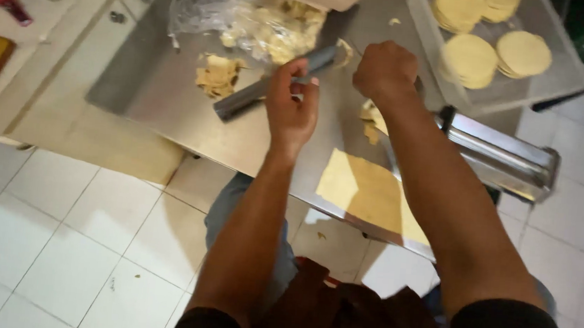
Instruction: Cutting circular dough rounds from a sheet and thinning them using a manual pasta roller.
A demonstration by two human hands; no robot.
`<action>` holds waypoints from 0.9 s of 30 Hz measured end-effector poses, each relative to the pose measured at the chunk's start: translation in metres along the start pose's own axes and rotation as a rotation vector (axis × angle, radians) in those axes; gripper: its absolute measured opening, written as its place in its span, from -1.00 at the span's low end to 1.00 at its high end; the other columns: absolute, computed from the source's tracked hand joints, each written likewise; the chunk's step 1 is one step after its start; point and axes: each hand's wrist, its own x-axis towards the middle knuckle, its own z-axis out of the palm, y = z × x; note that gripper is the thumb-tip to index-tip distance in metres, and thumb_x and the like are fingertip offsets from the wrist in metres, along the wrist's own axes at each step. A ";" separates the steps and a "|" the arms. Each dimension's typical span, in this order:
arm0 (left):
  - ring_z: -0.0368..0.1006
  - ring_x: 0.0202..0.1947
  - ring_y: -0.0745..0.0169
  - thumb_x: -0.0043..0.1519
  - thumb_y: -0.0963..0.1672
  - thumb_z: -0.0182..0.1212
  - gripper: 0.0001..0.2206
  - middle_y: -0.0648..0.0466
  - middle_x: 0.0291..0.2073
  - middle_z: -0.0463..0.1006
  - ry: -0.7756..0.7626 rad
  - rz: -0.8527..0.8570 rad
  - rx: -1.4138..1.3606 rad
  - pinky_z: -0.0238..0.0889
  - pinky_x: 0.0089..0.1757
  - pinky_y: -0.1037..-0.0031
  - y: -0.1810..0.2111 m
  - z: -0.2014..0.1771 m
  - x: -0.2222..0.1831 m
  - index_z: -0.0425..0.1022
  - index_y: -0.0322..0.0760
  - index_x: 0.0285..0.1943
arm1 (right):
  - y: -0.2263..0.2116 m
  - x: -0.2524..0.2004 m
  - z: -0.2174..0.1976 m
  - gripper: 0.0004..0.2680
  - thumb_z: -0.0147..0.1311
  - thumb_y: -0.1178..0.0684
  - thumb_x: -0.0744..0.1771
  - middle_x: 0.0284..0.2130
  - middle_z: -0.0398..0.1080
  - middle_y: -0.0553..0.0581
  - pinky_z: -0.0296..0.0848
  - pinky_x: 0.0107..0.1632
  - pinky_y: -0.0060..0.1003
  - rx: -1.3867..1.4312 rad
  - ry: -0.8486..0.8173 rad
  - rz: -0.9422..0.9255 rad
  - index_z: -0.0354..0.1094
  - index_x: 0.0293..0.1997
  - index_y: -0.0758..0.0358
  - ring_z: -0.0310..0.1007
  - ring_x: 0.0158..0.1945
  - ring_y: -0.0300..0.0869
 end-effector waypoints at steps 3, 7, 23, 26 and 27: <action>0.49 -0.42 0.33 0.28 -0.13 0.15 -0.78 0.08 -0.20 0.49 -0.079 0.128 0.047 0.32 -0.35 0.54 0.010 0.008 -0.013 0.48 -0.16 0.09 | 0.045 -0.069 -0.026 -0.72 0.01 -0.06 0.32 0.03 0.48 0.27 0.52 -0.06 0.00 0.034 -0.006 0.055 0.50 0.08 0.17 0.54 0.03 0.20; 0.50 -0.34 0.15 0.25 -0.15 0.20 -0.89 0.09 -0.31 0.50 -0.282 0.397 0.173 0.38 -0.28 0.40 0.007 0.029 -0.047 0.53 -0.17 -0.08 | 0.135 -0.198 -0.009 -0.71 0.02 -0.06 0.28 -0.31 0.48 0.44 0.41 -0.20 0.29 0.420 0.267 -0.051 0.37 -0.01 0.30 0.47 -0.14 0.45; -0.03 0.53 -0.24 0.33 -0.01 0.03 -0.51 0.02 0.49 0.23 -1.433 0.395 0.750 -0.16 0.36 -0.20 0.021 0.089 -0.178 0.35 -0.13 0.46 | 0.141 -0.331 0.135 -0.46 -0.22 -0.06 0.36 -0.26 0.54 0.48 0.56 -0.07 0.20 0.485 -0.214 0.144 -0.21 0.60 0.07 0.58 -0.09 0.35; 0.04 0.52 -0.18 0.30 -0.01 0.02 -0.53 0.10 0.47 0.28 -1.402 0.390 0.718 -0.11 0.36 -0.18 -0.002 0.096 -0.181 0.39 -0.06 0.43 | 0.141 -0.294 0.152 -0.46 -0.21 -0.09 0.35 -0.21 0.54 0.44 0.55 -0.03 0.19 0.453 -0.253 0.158 -0.14 0.59 0.01 0.58 -0.06 0.33; 0.04 0.52 -0.18 0.30 -0.01 0.02 -0.53 0.10 0.47 0.28 -1.396 0.376 0.715 -0.11 0.36 -0.18 -0.002 0.096 -0.180 0.39 -0.06 0.43 | 0.138 -0.290 0.147 -0.46 -0.21 -0.09 0.35 -0.21 0.54 0.44 0.55 -0.03 0.19 0.444 -0.261 0.151 -0.14 0.59 0.01 0.58 -0.06 0.33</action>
